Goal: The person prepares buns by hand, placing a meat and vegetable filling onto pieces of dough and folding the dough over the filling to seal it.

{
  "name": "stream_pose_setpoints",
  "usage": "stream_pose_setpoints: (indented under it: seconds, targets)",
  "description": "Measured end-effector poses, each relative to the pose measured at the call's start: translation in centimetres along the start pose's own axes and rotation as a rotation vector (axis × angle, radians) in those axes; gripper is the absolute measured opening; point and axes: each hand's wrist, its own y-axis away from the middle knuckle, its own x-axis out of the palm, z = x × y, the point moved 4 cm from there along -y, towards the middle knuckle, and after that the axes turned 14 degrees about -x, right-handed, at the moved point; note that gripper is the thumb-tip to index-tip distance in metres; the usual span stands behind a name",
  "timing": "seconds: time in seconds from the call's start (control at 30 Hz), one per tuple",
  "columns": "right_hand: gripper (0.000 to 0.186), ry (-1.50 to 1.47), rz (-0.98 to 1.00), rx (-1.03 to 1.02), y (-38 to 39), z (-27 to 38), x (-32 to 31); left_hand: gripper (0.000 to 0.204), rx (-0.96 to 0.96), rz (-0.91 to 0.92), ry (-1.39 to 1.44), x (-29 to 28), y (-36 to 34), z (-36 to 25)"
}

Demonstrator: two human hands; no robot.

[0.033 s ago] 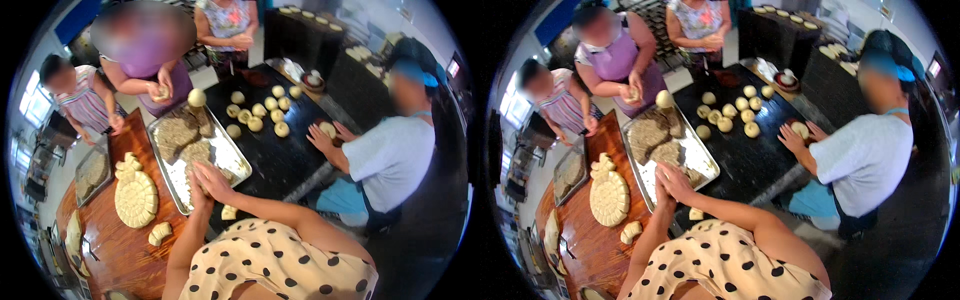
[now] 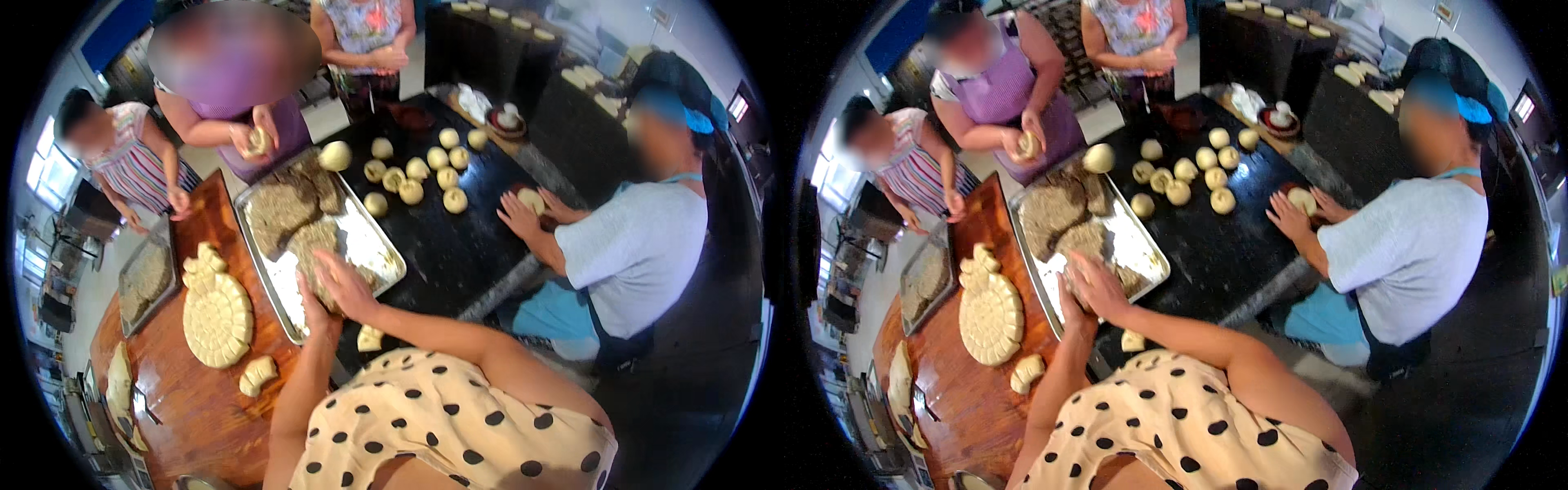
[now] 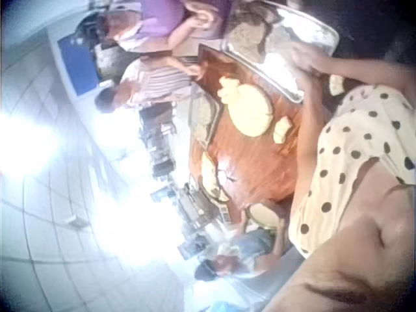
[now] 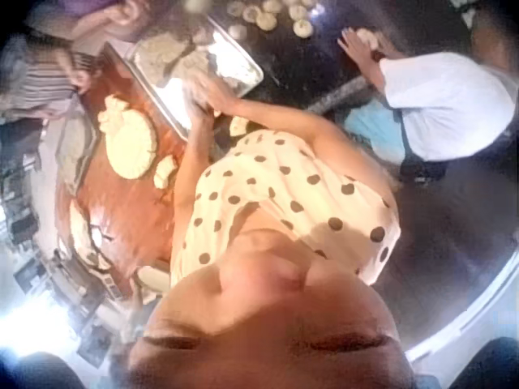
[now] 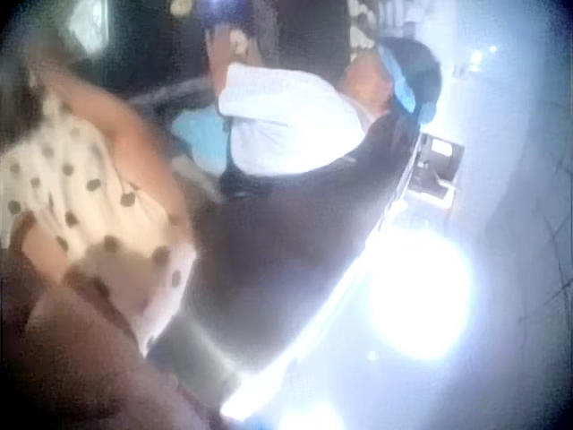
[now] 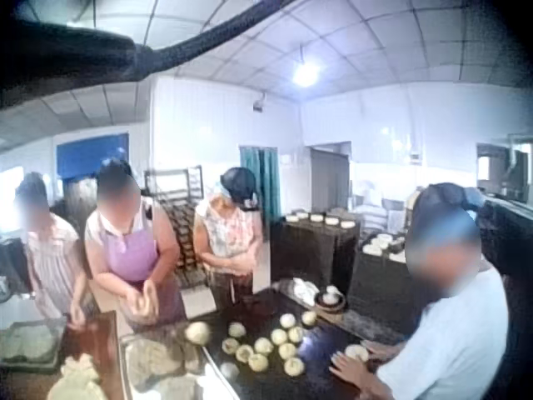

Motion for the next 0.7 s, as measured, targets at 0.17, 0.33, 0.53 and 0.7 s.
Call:
stream_pose_setpoints:
  seconds: [0.17, 0.33, 0.53, 0.7]
  targets:
    - [0.027, 0.255, 0.192, -0.044, 1.3, -1.2, 2.0, 0.064, -0.029, 0.18, -0.056, -1.0, -3.6, 0.9]
    - [0.026, 0.288, 0.036, -0.062, -0.1, -0.1, 0.3, 0.064, -0.045, 0.006, -0.075, 0.1, -3.1, 0.8]
    - [0.033, 0.301, -0.012, -0.026, 3.1, -3.0, 0.2, 0.063, -0.046, -0.066, -0.14, -0.3, -3.5, 3.5]
    - [0.033, -0.345, -0.183, 0.384, 1.2, -3.4, -1.6, 0.071, -0.198, 0.128, -0.324, 1.8, 0.4, -0.6]
